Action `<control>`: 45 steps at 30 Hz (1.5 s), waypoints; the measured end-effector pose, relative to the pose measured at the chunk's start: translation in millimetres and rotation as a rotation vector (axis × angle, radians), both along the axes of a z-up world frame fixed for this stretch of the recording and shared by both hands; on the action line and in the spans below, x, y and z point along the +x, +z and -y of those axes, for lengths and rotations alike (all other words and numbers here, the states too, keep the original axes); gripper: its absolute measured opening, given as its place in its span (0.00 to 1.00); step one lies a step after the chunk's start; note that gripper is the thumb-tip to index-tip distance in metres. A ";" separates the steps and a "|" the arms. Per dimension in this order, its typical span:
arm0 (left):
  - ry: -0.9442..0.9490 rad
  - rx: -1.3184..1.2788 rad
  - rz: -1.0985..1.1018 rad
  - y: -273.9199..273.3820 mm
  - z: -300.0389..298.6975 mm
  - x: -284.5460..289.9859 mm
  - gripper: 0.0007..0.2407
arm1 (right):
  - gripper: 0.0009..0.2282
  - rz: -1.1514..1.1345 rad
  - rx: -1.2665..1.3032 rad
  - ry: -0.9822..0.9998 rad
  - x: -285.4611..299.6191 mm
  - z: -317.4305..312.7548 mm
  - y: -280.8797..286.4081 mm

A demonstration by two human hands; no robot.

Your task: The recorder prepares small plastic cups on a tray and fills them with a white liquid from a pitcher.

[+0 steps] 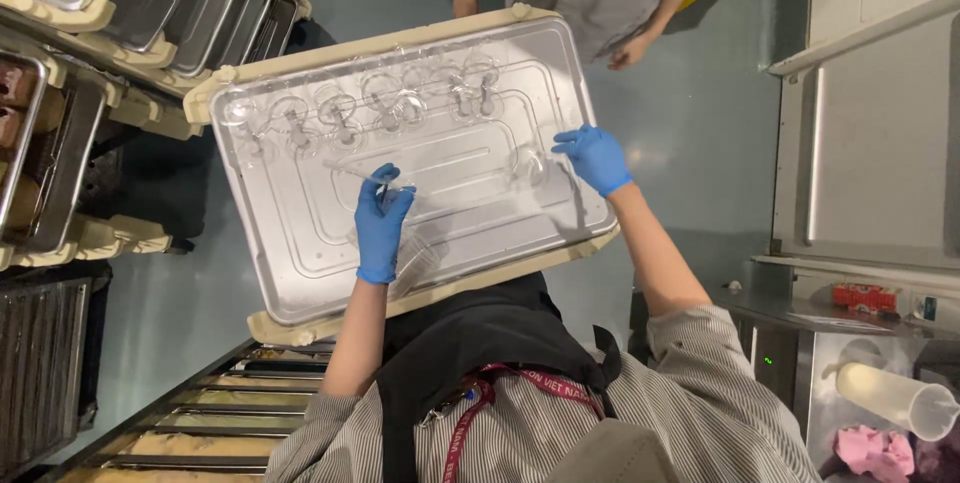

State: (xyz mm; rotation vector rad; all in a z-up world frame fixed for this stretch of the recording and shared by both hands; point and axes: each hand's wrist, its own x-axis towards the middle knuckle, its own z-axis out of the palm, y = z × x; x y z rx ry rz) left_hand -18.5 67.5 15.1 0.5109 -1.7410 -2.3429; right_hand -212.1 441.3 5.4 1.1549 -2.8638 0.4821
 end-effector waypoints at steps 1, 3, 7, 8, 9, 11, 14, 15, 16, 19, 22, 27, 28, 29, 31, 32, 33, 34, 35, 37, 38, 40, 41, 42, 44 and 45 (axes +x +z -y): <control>0.032 0.010 -0.019 2.0 3.1 2.5 0.21 | 0.12 -0.032 0.060 0.006 -15.9 -4.2 -19.1; 0.025 0.045 -0.058 1.8 5.2 4.4 0.22 | 0.12 -0.041 0.038 0.028 -44.3 6.9 -18.1; -0.020 0.106 -0.147 16.1 4.1 11.6 0.25 | 0.12 0.008 -0.006 0.013 -109.7 35.5 -28.7; -0.013 0.103 -0.149 23.7 3.3 12.2 0.25 | 0.12 0.006 -0.009 0.020 -117.9 44.7 -25.5; -0.018 0.104 -0.133 31.3 2.4 12.9 0.26 | 0.11 -0.009 -0.019 0.012 -125.7 53.9 -22.4; -0.019 0.102 -0.118 41.6 1.6 14.5 0.27 | 0.09 -0.024 -0.032 0.007 -139.5 67.5 -18.7; -0.015 0.045 -0.080 47.8 2.1 16.1 0.30 | 0.12 -0.178 -0.098 0.038 -144.9 82.3 0.3; -0.010 0.000 -0.092 47.8 1.3 18.8 0.31 | 0.14 -0.323 -0.137 0.002 -136.1 88.1 16.5; -0.006 -0.044 -0.104 47.7 0.8 21.3 0.32 | 0.17 -0.467 -0.176 -0.035 -127.7 94.2 32.5; -0.011 -0.190 -0.174 46.6 -4.3 18.7 0.32 | 0.12 -0.378 -0.498 -0.171 -79.5 115.1 55.9; -0.034 -0.413 -0.175 64.2 -18.8 7.1 0.32 | 0.09 0.477 -0.656 -0.322 -5.2 138.9 21.3; -0.182 -0.803 -0.316 55.8 -40.1 -22.5 0.30 | 0.15 1.340 -0.868 -0.168 70.5 136.2 34.1; -0.252 -0.920 -0.386 53.3 -44.3 -29.9 0.30 | 0.14 1.247 -0.884 -0.233 71.9 129.8 25.5; -0.258 -0.915 -0.392 55.9 -46.9 -31.9 0.30 | 0.14 1.242 -0.885 -0.241 54.8 116.5 31.8; -0.297 -1.005 -0.414 60.1 -50.8 -35.2 0.34 | 0.08 0.744 -0.687 -0.400 21.3 91.0 43.6; -0.301 -1.002 -0.421 58.9 -49.7 -33.4 0.34 | 0.08 0.738 -0.687 -0.406 0.5 75.4 40.6; -0.261 -1.007 -0.397 58.2 -48.3 -33.7 0.34 | 0.06 0.471 -0.479 -0.399 -23.4 60.8 38.4; -0.220 -1.010 -0.374 57.4 -46.9 -33.9 0.35 | 0.05 0.206 -0.269 -0.386 -47.2 46.0 36.7; -0.218 -1.006 -0.369 55.4 -45.2 -28.0 0.35 | 0.05 0.209 -0.264 -0.383 -68.6 33.4 14.6; -0.176 -0.999 -0.296 50.8 -41.4 -19.2 0.35 | 0.07 0.116 -0.217 -0.319 -116.5 10.1 -28.8; -0.167 -0.997 -0.294 51.3 -40.2 -16.9 0.35 | 0.07 0.114 -0.214 -0.310 -131.7 9.5 -34.4; -0.143 -1.010 -0.263 53.3 -37.4 -11.6 0.34 | 0.08 0.086 -0.064 -0.311 -161.5 9.7 -45.8; -0.135 -1.015 -0.262 53.3 -36.0 -9.7 0.34 | 0.08 0.083 -0.067 -0.303 -170.9 15.3 -45.4; -0.125 -1.019 -0.241 53.3 -34.9 -7.9 0.33 | 0.09 0.125 -0.147 -0.354 -180.5 20.6 -44.9; -0.111 -1.033 -0.221 53.5 -31.8 -6.6 0.33 | 0.11 0.167 -0.234 -0.400 -198.2 29.0 -46.3; -0.105 -1.033 -0.203 53.1 -30.5 -5.1 0.33 | 0.10 0.105 -0.239 -0.390 -204.1 30.9 -49.3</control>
